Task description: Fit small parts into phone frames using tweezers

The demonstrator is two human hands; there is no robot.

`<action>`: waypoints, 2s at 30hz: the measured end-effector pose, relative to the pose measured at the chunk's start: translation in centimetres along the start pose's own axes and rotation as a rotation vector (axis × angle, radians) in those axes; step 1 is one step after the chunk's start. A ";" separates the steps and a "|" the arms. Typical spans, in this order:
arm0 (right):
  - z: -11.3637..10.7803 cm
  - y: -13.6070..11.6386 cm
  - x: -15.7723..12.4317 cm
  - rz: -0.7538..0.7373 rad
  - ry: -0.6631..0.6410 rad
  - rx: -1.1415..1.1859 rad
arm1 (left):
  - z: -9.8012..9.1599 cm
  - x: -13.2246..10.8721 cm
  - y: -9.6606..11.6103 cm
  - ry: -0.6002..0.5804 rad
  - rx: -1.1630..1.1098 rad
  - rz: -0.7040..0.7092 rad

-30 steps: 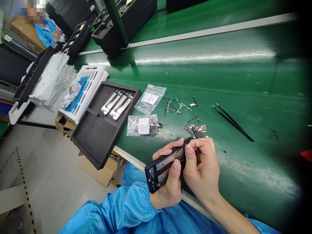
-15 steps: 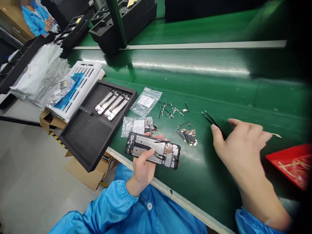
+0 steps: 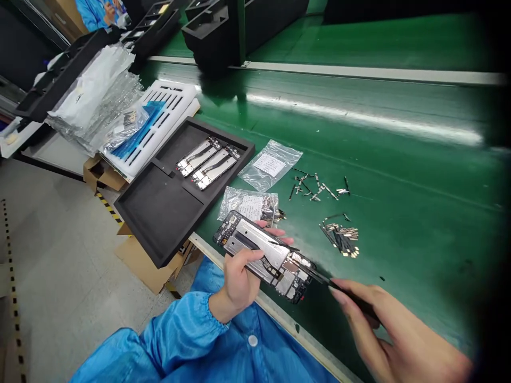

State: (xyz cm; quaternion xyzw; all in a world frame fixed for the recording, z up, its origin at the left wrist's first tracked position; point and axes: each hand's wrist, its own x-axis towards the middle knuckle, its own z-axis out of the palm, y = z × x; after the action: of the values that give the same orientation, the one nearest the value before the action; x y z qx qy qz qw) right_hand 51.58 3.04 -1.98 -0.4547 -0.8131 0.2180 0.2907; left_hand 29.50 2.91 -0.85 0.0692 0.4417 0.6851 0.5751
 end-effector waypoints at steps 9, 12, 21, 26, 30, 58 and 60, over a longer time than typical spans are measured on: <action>0.9 -0.2 -0.1 -0.025 0.044 -0.088 | -0.2 -0.6 -0.1 -0.024 0.048 0.014; 0.8 -0.1 -0.4 -0.060 0.042 -0.106 | -0.2 -0.8 -0.2 -0.061 0.060 0.034; 1.6 -1.7 -0.1 -0.055 0.130 -0.244 | -0.1 -1.1 -0.9 -0.031 -0.047 0.046; 2.2 -2.6 -0.2 -0.056 0.171 -0.305 | 0.1 -1.0 -0.6 -0.025 -0.083 0.006; 2.4 -2.1 -0.5 -0.064 0.157 -0.312 | 0.1 -1.0 -0.4 -0.027 -0.063 0.025; 2.9 -2.0 -0.2 0.021 0.196 -0.300 | -0.6 -0.4 -0.4 0.095 -0.073 -0.103; 2.6 -2.2 -0.2 0.025 0.179 -0.289 | -0.7 -0.5 -0.3 0.075 -0.051 -0.059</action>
State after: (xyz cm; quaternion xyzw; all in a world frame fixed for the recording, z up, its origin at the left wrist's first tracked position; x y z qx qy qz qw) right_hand 48.57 1.56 -2.55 -0.5194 -0.8012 0.0613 0.2909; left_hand 29.50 2.12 -1.25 0.0157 0.4469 0.6811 0.5797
